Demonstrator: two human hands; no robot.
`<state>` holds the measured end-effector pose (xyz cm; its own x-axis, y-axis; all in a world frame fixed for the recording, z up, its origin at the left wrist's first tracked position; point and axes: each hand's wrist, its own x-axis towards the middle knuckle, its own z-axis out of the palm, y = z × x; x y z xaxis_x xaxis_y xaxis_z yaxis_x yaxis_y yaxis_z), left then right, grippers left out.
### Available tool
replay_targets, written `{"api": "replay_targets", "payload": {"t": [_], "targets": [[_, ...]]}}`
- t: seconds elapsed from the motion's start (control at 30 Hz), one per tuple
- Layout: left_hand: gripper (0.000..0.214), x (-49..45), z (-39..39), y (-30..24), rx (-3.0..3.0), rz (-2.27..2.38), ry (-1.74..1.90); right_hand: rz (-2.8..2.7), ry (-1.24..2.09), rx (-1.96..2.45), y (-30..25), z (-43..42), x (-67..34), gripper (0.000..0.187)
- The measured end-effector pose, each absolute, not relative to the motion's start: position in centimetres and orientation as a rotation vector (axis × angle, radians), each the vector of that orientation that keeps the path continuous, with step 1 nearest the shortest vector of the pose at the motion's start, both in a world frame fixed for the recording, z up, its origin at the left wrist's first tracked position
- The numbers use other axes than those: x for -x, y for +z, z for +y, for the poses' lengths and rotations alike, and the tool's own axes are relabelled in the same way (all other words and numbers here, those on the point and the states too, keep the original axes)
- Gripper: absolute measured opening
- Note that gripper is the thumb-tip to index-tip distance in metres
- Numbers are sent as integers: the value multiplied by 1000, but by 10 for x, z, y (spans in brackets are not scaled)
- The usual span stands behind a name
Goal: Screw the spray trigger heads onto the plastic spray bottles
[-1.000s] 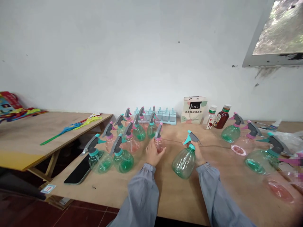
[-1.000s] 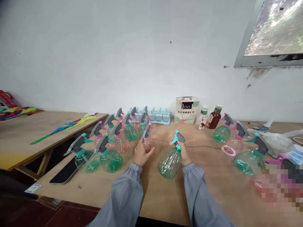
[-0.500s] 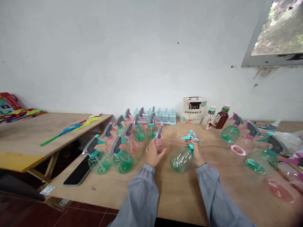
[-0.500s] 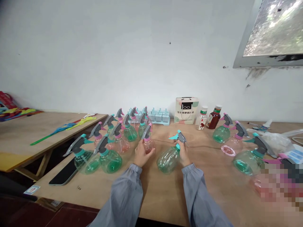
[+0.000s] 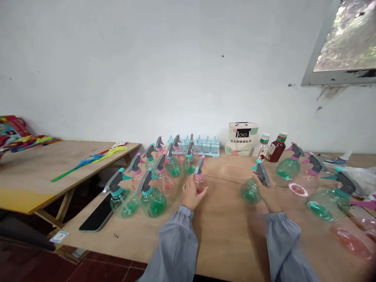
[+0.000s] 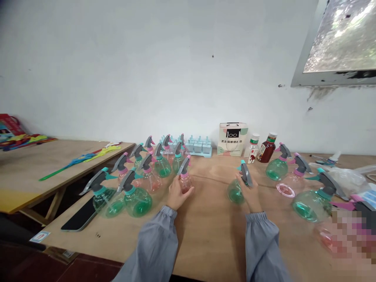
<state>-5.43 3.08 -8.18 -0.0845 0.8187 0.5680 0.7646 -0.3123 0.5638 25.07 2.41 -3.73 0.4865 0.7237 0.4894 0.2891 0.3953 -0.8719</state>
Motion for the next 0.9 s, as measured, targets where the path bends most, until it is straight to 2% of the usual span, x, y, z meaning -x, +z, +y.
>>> {"api": "replay_targets", "payload": {"t": [0.2,0.33,0.43,0.57,0.8,0.9], "targets": [[82,54,28,-78,-2051,1822,1352,-1141,395,1216,-69,34,-259,68],[81,55,28,-78,-2039,1793,1350,-1198,278,1295,-96,30,-261,103],[82,55,29,-79,-2044,1807,1359,-1273,241,1307,-110,26,-261,117],[82,55,32,-84,-2061,1825,1383,-1318,171,1279,-117,26,-263,117],[80,55,33,-86,-2055,1804,1401,-1291,253,1308,-120,30,-267,110],[80,55,33,-87,-2056,1804,1391,-1218,265,1356,-122,30,-266,115]]}}
